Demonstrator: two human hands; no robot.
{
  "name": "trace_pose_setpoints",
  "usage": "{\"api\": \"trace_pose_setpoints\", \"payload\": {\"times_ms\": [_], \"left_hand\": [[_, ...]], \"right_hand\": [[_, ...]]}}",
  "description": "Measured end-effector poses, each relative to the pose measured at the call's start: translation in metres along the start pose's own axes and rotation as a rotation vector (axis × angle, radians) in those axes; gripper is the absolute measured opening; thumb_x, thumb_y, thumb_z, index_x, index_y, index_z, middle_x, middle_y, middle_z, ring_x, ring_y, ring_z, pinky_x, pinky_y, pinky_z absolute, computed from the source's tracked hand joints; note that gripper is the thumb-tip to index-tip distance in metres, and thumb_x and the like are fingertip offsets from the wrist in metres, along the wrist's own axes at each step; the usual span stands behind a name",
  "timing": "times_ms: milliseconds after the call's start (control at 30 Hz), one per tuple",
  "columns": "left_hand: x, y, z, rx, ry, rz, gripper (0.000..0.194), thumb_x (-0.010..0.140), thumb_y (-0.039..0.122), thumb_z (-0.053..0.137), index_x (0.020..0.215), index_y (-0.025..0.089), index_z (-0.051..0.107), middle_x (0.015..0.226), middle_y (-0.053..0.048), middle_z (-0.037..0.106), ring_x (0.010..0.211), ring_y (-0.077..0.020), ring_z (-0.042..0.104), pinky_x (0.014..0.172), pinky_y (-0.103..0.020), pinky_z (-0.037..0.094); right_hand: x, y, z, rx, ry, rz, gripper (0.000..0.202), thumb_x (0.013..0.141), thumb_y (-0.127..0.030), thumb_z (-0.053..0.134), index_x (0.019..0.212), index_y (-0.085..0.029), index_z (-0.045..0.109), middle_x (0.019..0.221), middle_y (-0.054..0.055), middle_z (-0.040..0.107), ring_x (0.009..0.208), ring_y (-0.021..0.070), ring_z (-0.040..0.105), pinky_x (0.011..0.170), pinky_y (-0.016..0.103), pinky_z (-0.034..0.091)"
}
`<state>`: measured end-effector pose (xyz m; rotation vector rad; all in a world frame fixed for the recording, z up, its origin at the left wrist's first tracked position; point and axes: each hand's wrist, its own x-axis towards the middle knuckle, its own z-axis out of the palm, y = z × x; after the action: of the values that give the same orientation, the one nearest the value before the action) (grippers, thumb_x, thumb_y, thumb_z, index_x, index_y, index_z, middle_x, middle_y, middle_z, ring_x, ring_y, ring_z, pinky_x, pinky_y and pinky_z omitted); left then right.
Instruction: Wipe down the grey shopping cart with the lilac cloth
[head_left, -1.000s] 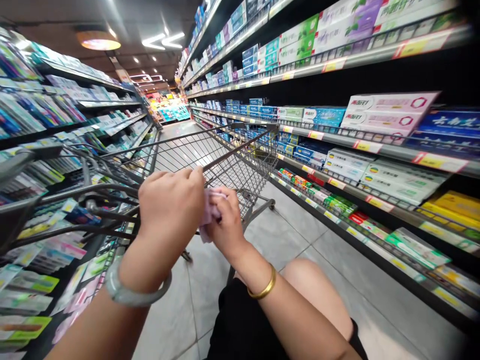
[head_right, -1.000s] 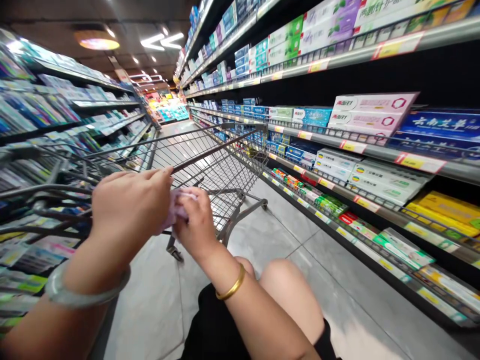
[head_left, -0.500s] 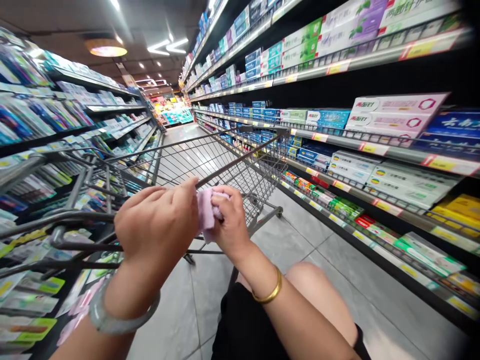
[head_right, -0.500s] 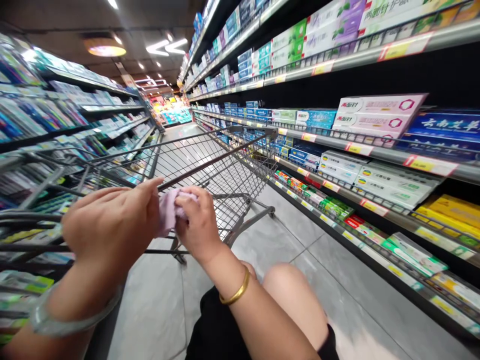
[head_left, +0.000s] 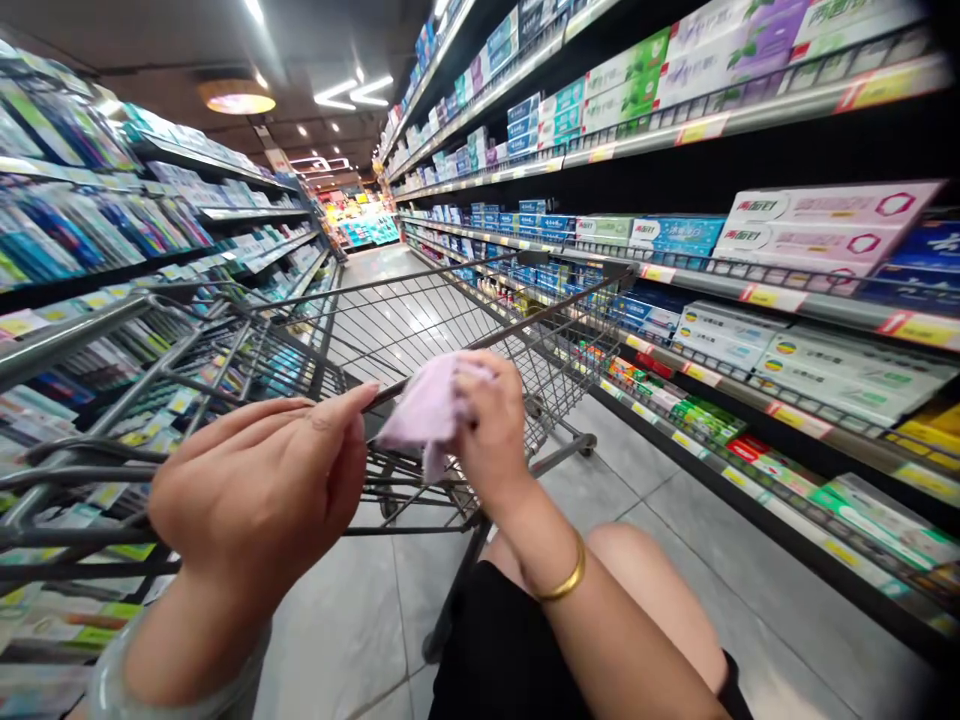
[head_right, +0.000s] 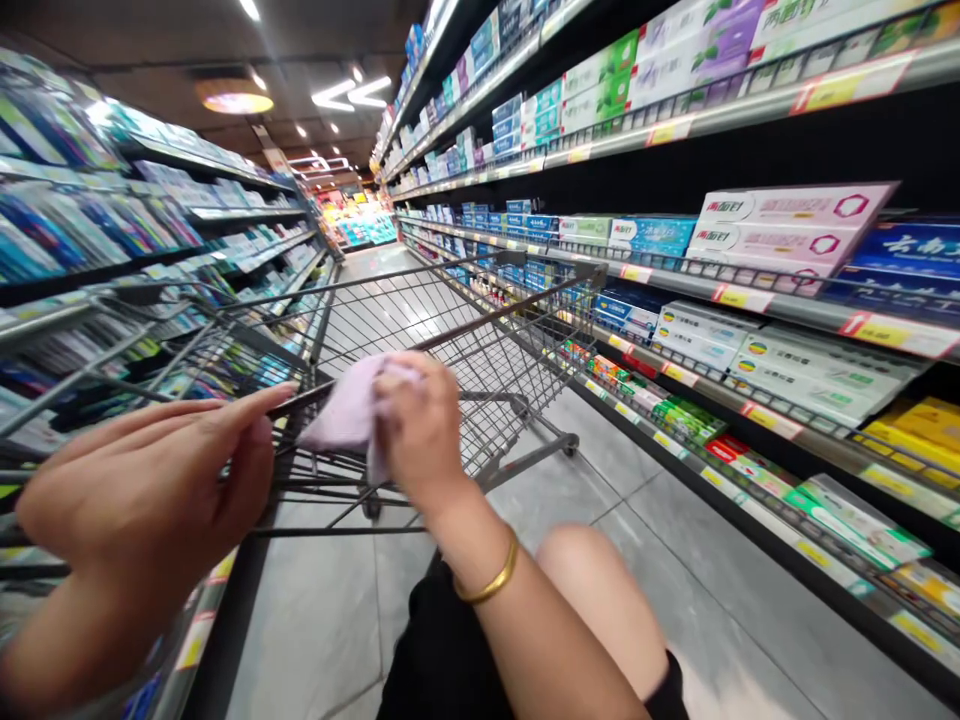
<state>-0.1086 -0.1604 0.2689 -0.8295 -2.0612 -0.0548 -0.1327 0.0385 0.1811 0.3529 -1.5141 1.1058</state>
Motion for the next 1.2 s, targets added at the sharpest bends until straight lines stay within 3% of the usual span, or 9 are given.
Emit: {"api": "trace_pose_setpoints", "payload": {"times_ms": [67, 133, 267, 433, 567, 700, 967, 1100, 1200], "left_hand": [[0.001, -0.004, -0.001, 0.109, 0.043, 0.153, 0.059, 0.085, 0.021, 0.071, 0.142, 0.033, 0.060, 0.093, 0.004, 0.080, 0.079, -0.0182, 0.074, 0.090, -0.037, 0.058], [0.003, -0.007, 0.000, 0.141, 0.065, 0.226, 0.058, 0.088, 0.020, 0.068, 0.144, 0.030, 0.058, 0.095, 0.003, 0.081, 0.081, -0.0178, 0.075, 0.087, -0.036, 0.059], [0.009, -0.016, 0.009, 0.124, 0.081, 0.237, 0.050, 0.092, 0.021, 0.062, 0.141, 0.029, 0.060, 0.092, 0.005, 0.080, 0.085, -0.0167, 0.075, 0.087, -0.035, 0.059], [0.015, -0.021, 0.030, 0.186, 0.020, 0.085, 0.035, 0.096, 0.033, 0.056, 0.129, 0.029, 0.069, 0.086, 0.002, 0.078, 0.086, -0.0198, 0.073, 0.086, -0.039, 0.055], [0.018, -0.018, 0.046, 0.276, -0.036, -0.016, 0.035, 0.096, 0.047, 0.055, 0.122, 0.027, 0.070, 0.090, -0.005, 0.074, 0.089, -0.0262, 0.068, 0.088, -0.044, 0.047], [0.019, -0.020, 0.058, 0.282, -0.011, -0.051, 0.028, 0.097, 0.048, 0.053, 0.111, 0.029, 0.068, 0.085, -0.005, 0.069, 0.086, -0.0263, 0.064, 0.087, -0.044, 0.043], [0.020, -0.018, 0.075, 0.090, 0.064, -0.247, 0.029, 0.101, 0.046, 0.048, 0.108, 0.028, 0.069, 0.103, -0.007, 0.073, 0.100, -0.0291, 0.062, 0.094, -0.051, 0.040], [0.034, -0.009, 0.074, 0.004, 0.075, -0.353, 0.035, 0.102, 0.050, 0.046, 0.095, 0.028, 0.072, 0.104, -0.007, 0.075, 0.107, -0.0303, 0.062, 0.105, -0.054, 0.036], [0.046, 0.008, 0.081, -0.109, 0.111, -0.310, 0.033, 0.102, 0.049, 0.047, 0.112, 0.029, 0.072, 0.115, -0.005, 0.075, 0.116, -0.0290, 0.062, 0.117, -0.054, 0.028]], "right_hand": [[0.003, 0.017, -0.005, -0.034, 0.093, 0.112, 0.031, 0.087, -0.013, 0.055, 0.112, -0.030, 0.062, 0.123, 0.007, 0.054, 0.117, 0.0258, 0.055, 0.102, 0.050, 0.051], [0.005, 0.023, -0.008, -0.048, 0.089, 0.132, 0.031, 0.086, -0.014, 0.055, 0.112, -0.029, 0.062, 0.124, 0.008, 0.053, 0.118, 0.0267, 0.054, 0.104, 0.052, 0.050], [-0.008, 0.004, 0.002, -0.006, -0.156, -0.019, 0.032, 0.088, -0.013, 0.057, 0.113, -0.032, 0.063, 0.129, 0.006, 0.055, 0.122, 0.0263, 0.054, 0.105, 0.050, 0.049], [-0.053, 0.010, 0.021, -0.117, -0.399, -0.119, 0.019, 0.085, -0.015, 0.060, 0.097, -0.028, 0.069, 0.114, 0.007, 0.059, 0.109, 0.0261, 0.053, 0.098, 0.046, 0.051], [-0.067, 0.024, 0.025, -0.166, -0.434, -0.124, 0.021, 0.086, -0.012, 0.057, 0.096, -0.025, 0.071, 0.114, 0.009, 0.060, 0.106, 0.0255, 0.050, 0.096, 0.043, 0.052], [-0.072, 0.028, 0.026, -0.166, -0.488, -0.142, 0.025, 0.093, -0.014, 0.057, 0.106, -0.029, 0.071, 0.121, 0.006, 0.061, 0.116, 0.0249, 0.050, 0.104, 0.042, 0.049], [-0.111, 0.063, 0.009, -0.372, -0.870, -0.032, 0.012, 0.092, -0.017, 0.067, 0.096, -0.025, 0.075, 0.111, 0.008, 0.066, 0.105, 0.0253, 0.052, 0.080, 0.035, 0.050], [-0.082, 0.051, -0.001, -0.368, -0.732, -0.005, 0.019, 0.093, -0.011, 0.061, 0.097, -0.024, 0.075, 0.116, 0.009, 0.064, 0.108, 0.0244, 0.051, 0.090, 0.037, 0.050], [-0.064, 0.048, -0.006, -0.368, -0.550, -0.030, 0.029, 0.095, -0.007, 0.056, 0.110, -0.025, 0.073, 0.124, 0.009, 0.062, 0.116, 0.0245, 0.050, 0.103, 0.041, 0.047]]}}
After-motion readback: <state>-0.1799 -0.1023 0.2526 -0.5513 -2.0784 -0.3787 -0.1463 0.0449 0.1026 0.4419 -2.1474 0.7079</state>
